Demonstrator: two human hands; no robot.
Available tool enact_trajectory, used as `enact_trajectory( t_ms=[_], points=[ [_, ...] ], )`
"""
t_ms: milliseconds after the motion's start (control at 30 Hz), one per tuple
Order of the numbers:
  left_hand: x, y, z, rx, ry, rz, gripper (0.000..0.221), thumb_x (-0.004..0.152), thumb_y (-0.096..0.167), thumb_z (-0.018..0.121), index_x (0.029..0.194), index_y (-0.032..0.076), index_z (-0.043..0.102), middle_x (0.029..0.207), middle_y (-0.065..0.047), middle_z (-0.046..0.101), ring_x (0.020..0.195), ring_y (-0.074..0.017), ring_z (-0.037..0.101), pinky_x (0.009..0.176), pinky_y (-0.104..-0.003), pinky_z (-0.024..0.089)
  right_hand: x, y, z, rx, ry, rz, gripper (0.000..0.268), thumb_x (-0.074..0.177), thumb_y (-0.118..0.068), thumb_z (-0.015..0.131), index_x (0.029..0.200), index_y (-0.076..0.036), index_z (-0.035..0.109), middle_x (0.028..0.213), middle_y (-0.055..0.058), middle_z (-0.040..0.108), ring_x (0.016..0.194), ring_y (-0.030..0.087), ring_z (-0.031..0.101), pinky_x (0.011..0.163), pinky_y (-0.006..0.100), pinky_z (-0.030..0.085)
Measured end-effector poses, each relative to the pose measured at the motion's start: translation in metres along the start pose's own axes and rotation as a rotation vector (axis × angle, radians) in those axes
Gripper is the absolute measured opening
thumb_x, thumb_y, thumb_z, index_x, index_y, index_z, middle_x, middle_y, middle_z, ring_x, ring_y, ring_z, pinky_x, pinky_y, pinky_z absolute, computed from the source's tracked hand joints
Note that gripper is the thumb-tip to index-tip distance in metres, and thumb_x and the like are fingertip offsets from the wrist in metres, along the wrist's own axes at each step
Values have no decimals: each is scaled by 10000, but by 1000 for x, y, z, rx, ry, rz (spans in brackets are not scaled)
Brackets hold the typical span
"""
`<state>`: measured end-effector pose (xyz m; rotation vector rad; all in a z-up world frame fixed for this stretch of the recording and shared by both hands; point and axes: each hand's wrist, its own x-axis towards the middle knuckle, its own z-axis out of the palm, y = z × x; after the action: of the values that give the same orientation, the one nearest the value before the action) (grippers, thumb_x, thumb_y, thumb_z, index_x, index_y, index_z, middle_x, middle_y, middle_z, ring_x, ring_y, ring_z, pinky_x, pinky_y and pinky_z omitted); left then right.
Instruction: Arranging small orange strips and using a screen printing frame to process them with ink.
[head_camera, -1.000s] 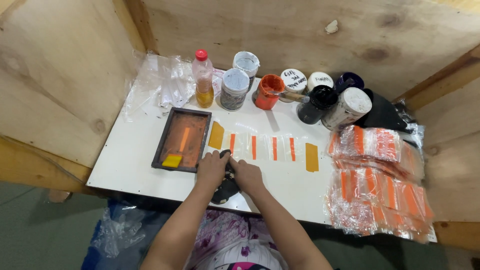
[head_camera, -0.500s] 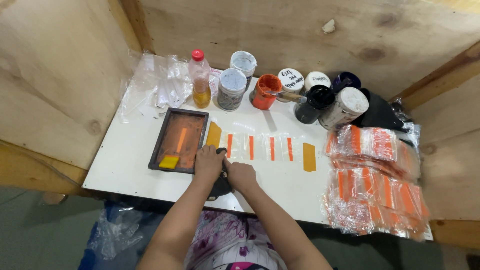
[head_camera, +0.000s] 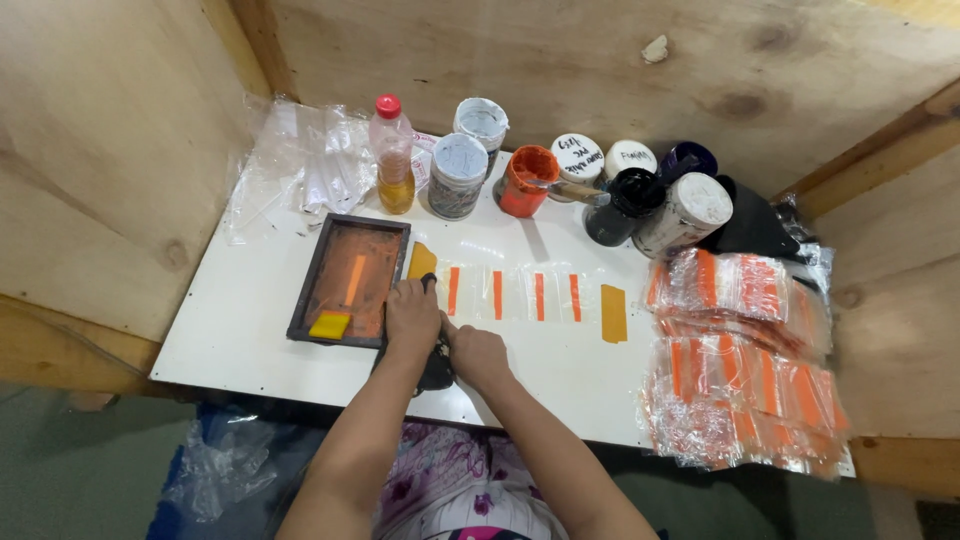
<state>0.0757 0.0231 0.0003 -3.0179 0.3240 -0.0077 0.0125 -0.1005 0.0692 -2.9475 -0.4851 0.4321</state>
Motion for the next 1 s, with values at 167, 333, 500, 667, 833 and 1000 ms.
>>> enact_trajectory(
  t_ms=[167,333,500,667,833,1000],
  points=[
    [5,2,42,-115,147,87,360,963,231,508,1274,238,689,936,-148,567,911,-343,512,751,-452,359,2,2,3,-1,61,-16,299,991,-144,447,1158,-65,682,709,117,680,663,307,732,566,431,590],
    [6,4,46,-113,116,84,342,975,244,493,1243,266,705,941,-106,558,923,-320,501,762,-445,343,2,1,2,-10,109,-32,269,989,-140,444,1062,-52,688,666,106,652,615,292,715,532,423,576],
    [15,8,48,-71,43,58,384,988,251,446,1283,324,681,950,-80,545,905,-294,481,749,-422,321,9,7,15,-20,55,-31,230,950,-102,481,987,-27,694,665,109,650,603,289,709,513,411,568],
    [24,7,24,-87,-18,46,405,994,239,427,1322,311,653,1014,-101,558,977,-307,483,793,-436,336,7,6,11,-22,51,-32,226,960,-118,491,1015,-42,696,683,97,655,621,271,717,525,401,573],
    [38,7,16,-38,-99,13,467,1018,207,380,1412,345,591,1054,-126,570,1005,-315,490,816,-434,338,-6,-11,-32,-3,2,-18,228,920,-130,584,1095,-29,690,730,110,677,670,301,734,565,434,587],
    [49,7,12,-5,-131,-54,476,1029,188,360,1448,290,560,1071,-134,582,1025,-316,501,830,-438,349,-8,-13,-35,-10,8,-22,289,906,-137,593,1158,-33,689,746,105,679,689,288,736,582,413,587]
  ],
)
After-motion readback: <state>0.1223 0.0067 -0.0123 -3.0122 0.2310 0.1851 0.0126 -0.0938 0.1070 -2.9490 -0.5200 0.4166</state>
